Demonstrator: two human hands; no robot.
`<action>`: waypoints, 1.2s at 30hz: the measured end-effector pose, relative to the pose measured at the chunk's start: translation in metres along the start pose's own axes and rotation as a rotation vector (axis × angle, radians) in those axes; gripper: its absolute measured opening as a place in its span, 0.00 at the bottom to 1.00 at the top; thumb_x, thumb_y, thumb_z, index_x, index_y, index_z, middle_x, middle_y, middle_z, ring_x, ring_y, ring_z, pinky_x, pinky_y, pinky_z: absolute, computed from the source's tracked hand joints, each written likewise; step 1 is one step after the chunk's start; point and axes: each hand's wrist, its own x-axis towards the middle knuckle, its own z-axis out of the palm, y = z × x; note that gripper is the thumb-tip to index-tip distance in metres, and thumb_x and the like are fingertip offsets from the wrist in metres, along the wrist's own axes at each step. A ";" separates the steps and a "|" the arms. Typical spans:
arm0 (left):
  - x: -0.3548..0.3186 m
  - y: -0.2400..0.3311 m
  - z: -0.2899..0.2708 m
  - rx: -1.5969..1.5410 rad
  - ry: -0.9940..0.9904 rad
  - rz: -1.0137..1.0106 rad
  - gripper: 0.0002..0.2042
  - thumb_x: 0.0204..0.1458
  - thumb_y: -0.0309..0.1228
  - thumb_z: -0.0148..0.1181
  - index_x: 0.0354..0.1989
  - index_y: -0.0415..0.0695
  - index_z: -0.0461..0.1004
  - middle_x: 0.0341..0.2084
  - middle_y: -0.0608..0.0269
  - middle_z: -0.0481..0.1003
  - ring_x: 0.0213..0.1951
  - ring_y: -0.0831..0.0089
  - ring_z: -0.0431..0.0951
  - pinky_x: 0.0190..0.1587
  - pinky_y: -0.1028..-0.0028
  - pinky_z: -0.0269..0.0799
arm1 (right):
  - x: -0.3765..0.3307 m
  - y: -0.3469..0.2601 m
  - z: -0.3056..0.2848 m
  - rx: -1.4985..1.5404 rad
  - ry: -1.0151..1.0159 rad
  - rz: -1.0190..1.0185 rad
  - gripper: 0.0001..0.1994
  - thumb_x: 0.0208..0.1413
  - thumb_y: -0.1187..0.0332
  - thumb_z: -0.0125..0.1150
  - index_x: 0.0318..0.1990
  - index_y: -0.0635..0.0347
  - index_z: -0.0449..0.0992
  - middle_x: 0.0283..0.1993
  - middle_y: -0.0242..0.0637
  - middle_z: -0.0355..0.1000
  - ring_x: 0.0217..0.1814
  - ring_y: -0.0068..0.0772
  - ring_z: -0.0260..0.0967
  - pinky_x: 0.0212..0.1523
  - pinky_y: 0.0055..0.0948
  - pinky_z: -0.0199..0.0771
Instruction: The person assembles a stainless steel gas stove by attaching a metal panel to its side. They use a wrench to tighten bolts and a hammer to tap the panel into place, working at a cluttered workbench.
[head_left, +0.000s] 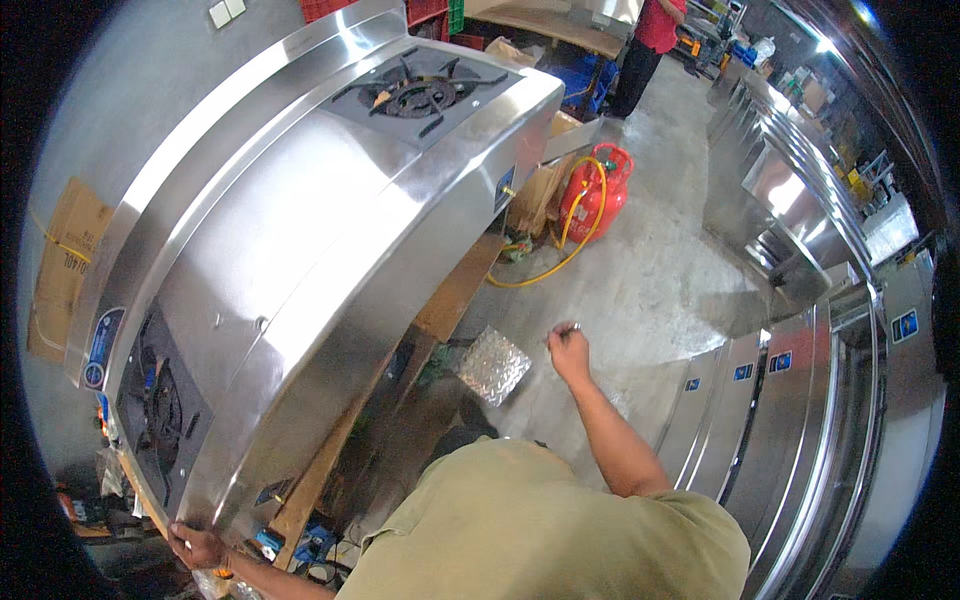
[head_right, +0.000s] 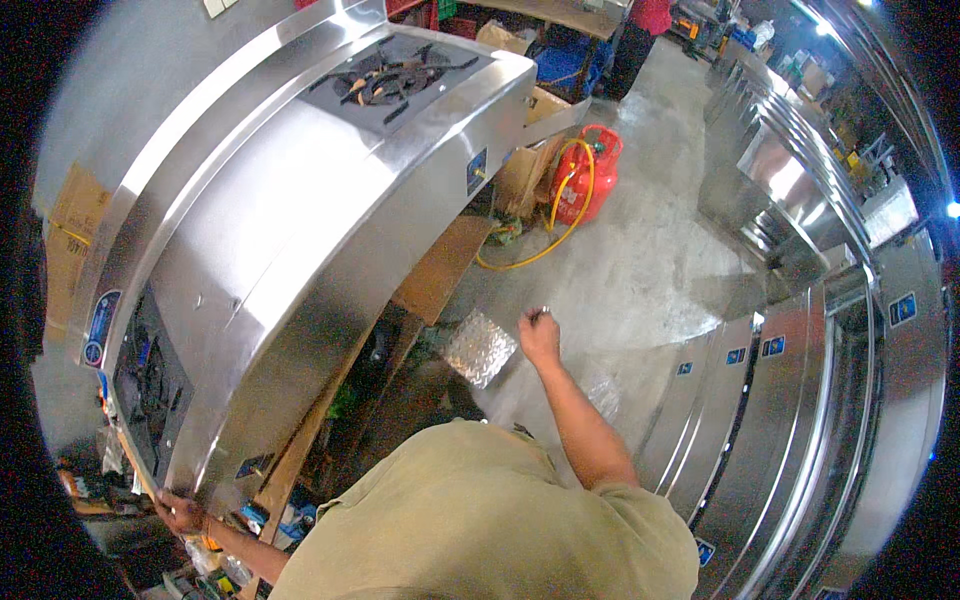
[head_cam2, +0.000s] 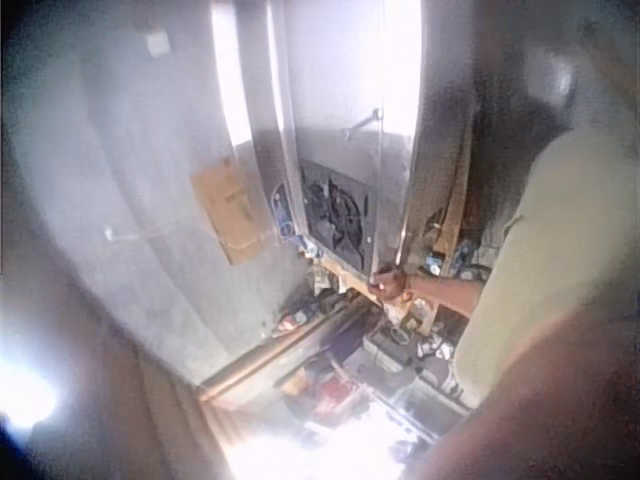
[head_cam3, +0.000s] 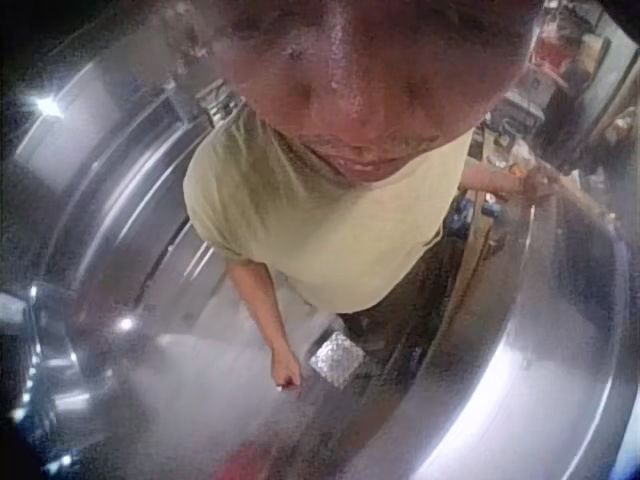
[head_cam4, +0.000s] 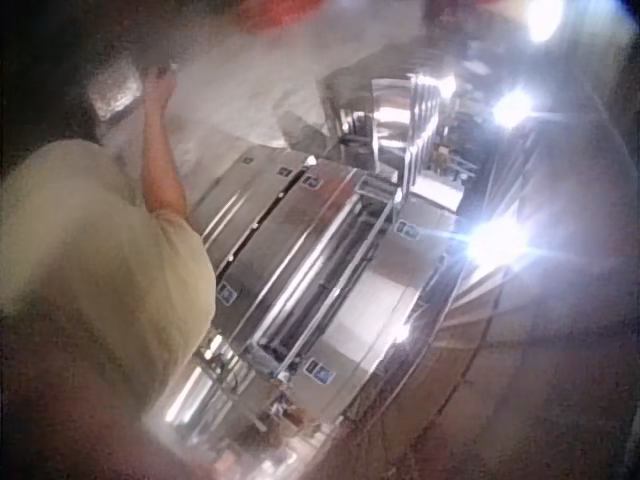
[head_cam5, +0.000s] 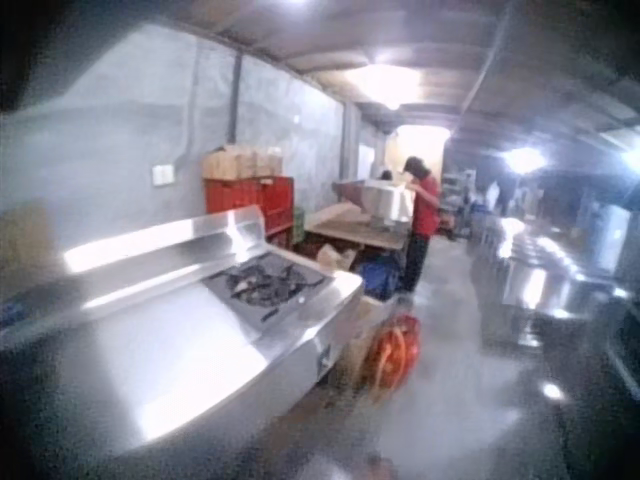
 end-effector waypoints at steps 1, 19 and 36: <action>0.001 -0.002 -0.003 -0.028 -0.021 -0.057 0.20 0.61 0.45 0.55 0.44 0.38 0.79 0.38 0.49 0.80 0.39 0.55 0.80 0.45 0.63 0.75 | 0.032 -0.019 -0.010 -0.067 0.038 -0.037 0.06 0.56 0.72 0.57 0.37 0.64 0.69 0.28 0.42 0.74 0.29 0.36 0.75 0.32 0.37 0.74; -0.100 0.376 0.072 -0.503 -0.141 -0.247 0.13 0.61 0.30 0.56 0.49 0.35 0.76 0.45 0.58 0.78 0.48 0.68 0.76 0.54 0.70 0.68 | 0.406 -0.173 -0.077 0.049 -0.164 -0.663 0.08 0.56 0.70 0.58 0.42 0.61 0.74 0.40 0.49 0.75 0.47 0.54 0.73 0.47 0.42 0.73; -0.111 0.446 0.097 0.038 -0.135 -0.118 0.13 0.58 0.34 0.59 0.40 0.35 0.79 0.32 0.57 0.80 0.35 0.70 0.79 0.42 0.71 0.73 | 0.487 -0.127 -0.058 1.371 -0.723 0.132 0.10 0.60 0.73 0.57 0.47 0.57 0.67 0.42 0.38 0.74 0.37 0.35 0.77 0.38 0.31 0.81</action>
